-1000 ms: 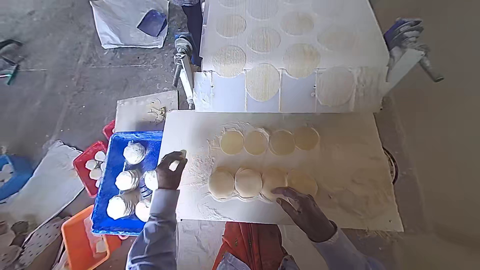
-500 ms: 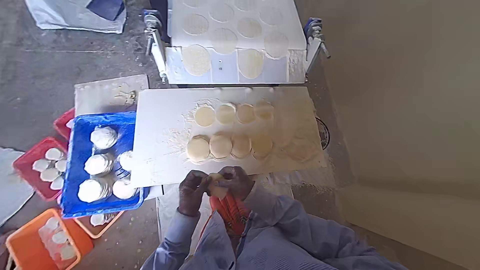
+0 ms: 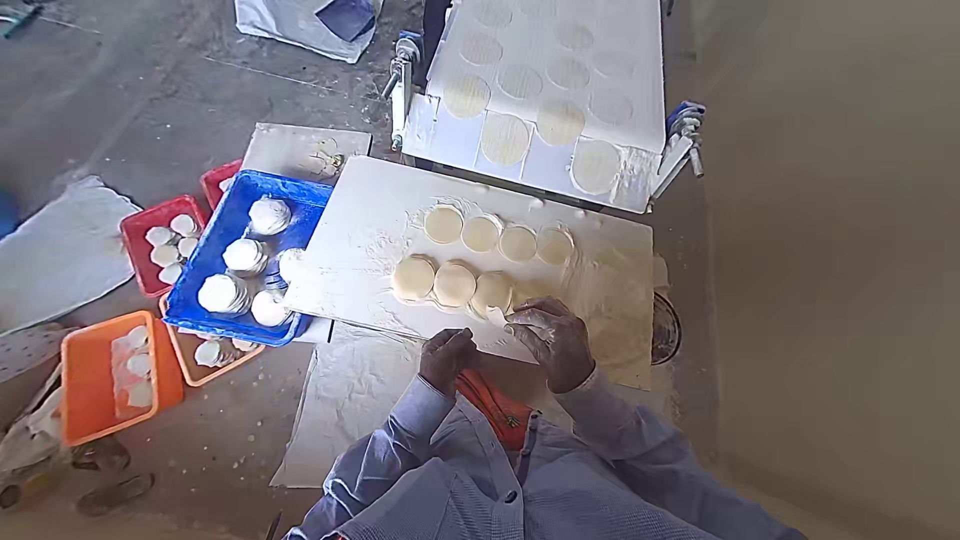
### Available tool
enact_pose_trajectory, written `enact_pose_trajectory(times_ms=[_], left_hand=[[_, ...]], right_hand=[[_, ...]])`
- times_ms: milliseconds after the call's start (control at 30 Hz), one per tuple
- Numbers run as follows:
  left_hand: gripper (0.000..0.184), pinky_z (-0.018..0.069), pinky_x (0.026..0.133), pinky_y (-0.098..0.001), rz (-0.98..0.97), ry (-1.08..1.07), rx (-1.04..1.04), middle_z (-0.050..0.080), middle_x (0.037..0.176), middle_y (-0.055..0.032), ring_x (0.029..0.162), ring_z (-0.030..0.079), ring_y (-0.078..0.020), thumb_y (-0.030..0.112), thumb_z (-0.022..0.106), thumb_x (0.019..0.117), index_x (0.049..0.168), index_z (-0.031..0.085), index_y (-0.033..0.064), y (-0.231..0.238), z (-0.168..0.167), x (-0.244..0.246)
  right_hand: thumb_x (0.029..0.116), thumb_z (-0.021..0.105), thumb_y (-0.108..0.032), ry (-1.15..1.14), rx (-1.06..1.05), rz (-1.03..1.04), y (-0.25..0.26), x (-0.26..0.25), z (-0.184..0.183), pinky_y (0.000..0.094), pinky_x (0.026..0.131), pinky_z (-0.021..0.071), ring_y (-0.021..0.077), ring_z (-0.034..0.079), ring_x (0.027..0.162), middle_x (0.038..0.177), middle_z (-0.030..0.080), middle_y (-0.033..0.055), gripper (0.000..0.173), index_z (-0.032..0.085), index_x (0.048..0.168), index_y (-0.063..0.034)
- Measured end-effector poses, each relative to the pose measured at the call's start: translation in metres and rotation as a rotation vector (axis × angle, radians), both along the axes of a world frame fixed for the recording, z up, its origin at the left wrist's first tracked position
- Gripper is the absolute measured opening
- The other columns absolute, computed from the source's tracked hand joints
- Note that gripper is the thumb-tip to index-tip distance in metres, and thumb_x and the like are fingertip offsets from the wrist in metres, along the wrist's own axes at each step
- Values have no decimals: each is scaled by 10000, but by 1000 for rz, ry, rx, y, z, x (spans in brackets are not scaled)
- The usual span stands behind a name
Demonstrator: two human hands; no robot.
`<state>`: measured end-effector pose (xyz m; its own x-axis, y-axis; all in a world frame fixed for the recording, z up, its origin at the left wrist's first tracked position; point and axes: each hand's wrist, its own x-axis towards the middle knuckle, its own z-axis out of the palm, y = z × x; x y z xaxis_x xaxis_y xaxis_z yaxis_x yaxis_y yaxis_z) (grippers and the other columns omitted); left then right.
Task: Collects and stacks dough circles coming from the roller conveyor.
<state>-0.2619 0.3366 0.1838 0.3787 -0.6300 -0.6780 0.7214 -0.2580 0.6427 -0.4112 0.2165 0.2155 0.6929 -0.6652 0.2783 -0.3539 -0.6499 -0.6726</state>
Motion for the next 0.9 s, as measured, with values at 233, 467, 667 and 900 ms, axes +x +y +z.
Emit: enact_pose_trajectory(times_ms=[233, 467, 667, 900], left_hand=[[549, 438, 1107, -444, 128, -117, -293, 627, 1357, -154, 1291, 572, -243, 322, 194, 1114, 1411, 497, -26, -7, -18, -21], [758, 571, 903, -438, -2, 408, -558, 666, 1214, -144, 1089, 668, -253, 672, 337, 983, 1339, 530, 32, -31, -18, -8], [103, 610, 769, -398, 324, 289, -278, 729, 902, -110, 809, 718, -207, 11, 562, 994, 1001, 665, 17, -19, -63, 37], [136, 613, 588, -356, 293, -294, -55, 706, 842, -95, 668, 699, -183, 77, 589, 1026, 1126, 653, 11, -36, -92, 134]], right_hand=[[945, 676, -179, -112, 113, 155, -16, 1, 12, 275, 790, 595, 88, 721, 824, 889, 755, 49, 162, 751, 976, -39], [977, 634, -125, -132, 505, 105, -25, 27, 8, 190, 673, 564, 1, 658, 735, 879, 723, 13, 184, 729, 1079, -5], [981, 655, -88, -20, 753, -63, -33, 86, -52, 184, 591, 498, 2, 601, 657, 838, 708, 23, 144, 732, 1054, 8], [998, 648, -111, 71, 655, -31, -49, 178, -124, 371, 756, 574, 183, 681, 795, 964, 723, 167, 232, 696, 1163, 46]])
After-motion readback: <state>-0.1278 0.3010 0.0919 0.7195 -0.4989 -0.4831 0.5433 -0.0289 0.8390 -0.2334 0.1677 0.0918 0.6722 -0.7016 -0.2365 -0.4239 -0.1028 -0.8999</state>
